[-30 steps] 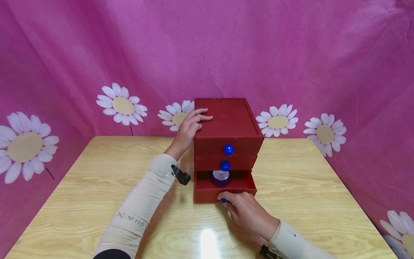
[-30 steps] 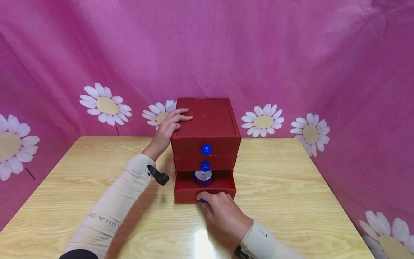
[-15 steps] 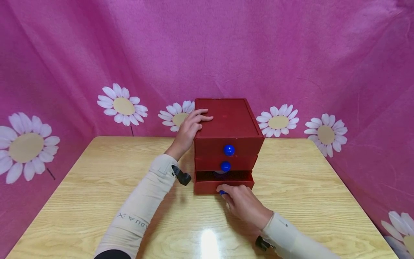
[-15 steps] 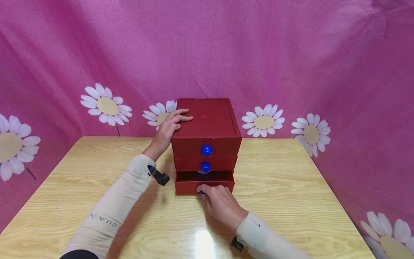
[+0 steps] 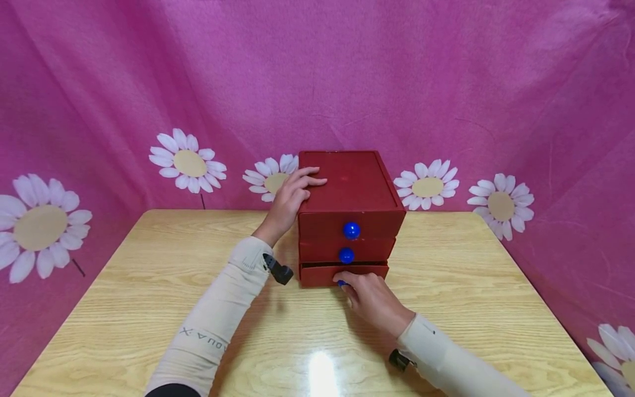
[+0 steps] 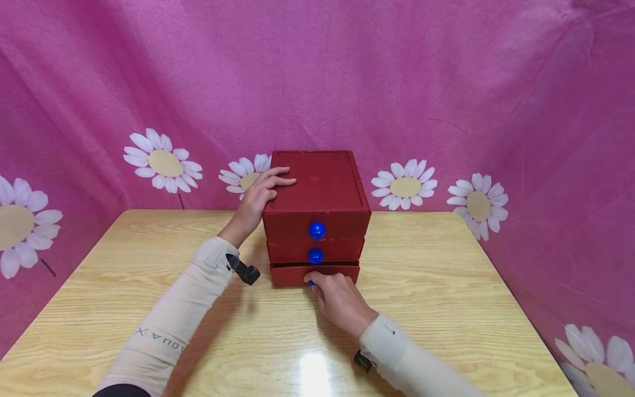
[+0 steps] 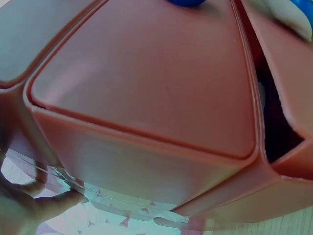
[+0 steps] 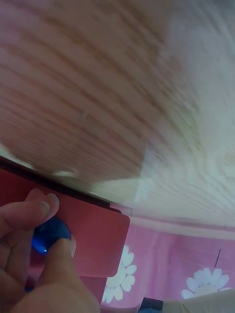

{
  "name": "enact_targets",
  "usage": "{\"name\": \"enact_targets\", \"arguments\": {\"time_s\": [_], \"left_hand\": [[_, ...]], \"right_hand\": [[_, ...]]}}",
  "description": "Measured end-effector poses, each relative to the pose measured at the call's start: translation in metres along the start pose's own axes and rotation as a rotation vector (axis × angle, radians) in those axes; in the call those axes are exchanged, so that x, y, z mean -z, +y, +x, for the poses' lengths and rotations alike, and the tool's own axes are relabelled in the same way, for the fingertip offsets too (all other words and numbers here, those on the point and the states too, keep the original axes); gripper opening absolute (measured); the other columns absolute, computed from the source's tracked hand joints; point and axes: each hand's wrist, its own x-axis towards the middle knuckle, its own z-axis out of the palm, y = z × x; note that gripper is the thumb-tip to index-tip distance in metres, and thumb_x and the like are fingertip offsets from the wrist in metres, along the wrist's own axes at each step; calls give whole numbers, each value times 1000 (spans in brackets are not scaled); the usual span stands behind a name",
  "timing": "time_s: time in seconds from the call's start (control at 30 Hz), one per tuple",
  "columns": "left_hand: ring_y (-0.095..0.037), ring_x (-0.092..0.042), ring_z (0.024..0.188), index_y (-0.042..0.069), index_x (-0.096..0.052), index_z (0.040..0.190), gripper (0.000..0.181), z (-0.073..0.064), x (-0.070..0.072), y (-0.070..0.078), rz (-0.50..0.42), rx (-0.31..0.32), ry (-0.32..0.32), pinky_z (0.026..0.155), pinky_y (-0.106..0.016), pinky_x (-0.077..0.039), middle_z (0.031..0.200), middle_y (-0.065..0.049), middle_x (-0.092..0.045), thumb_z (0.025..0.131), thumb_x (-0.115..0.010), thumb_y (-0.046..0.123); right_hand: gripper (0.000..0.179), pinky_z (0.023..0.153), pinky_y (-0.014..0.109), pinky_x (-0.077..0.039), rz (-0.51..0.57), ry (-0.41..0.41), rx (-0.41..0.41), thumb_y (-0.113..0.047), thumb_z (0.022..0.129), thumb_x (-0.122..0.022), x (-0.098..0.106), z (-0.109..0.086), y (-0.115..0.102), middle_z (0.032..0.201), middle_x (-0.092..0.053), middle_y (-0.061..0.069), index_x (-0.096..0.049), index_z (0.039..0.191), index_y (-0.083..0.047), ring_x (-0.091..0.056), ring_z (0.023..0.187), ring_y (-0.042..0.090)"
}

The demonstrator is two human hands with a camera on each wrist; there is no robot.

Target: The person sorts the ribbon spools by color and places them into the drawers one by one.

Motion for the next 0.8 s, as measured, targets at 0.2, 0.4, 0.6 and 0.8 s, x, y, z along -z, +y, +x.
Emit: {"name": "enact_targets", "arguments": {"time_s": [0.2,0.4,0.6,0.8], "left_hand": [[-12,-32,137,10,-69,120,46,0,0,-1,-24,0,-8,111,-41,-23,142,0,-47,88,-35,7],[-20,-32,138,4,-67,121,45,1,1,3,-62,4,-33,110,-43,-25,144,-7,-45,89,-35,2],[-34,-34,135,-7,-64,119,44,-2,7,31,-83,-12,-51,109,-44,-26,142,-22,-44,86,-34,-3],[-37,-35,135,-9,-63,118,44,-4,10,40,-65,-12,-56,109,-42,-26,140,-24,-44,84,-34,-4]], "right_hand": [[24,57,19,-46,-13,27,30,-3,87,-66,-3,4,4,92,-71,2,-70,110,-11,-53,60,6],[26,63,21,-50,-29,43,33,-3,86,-68,-4,8,8,92,-70,1,-70,110,-13,-57,66,7],[29,65,22,-50,-30,37,23,-3,85,-69,-5,9,9,93,-70,0,-70,112,-14,-57,68,8],[28,68,24,-53,-36,51,33,-3,86,-69,-6,11,9,94,-70,0,-71,111,-14,-58,69,8]]}}
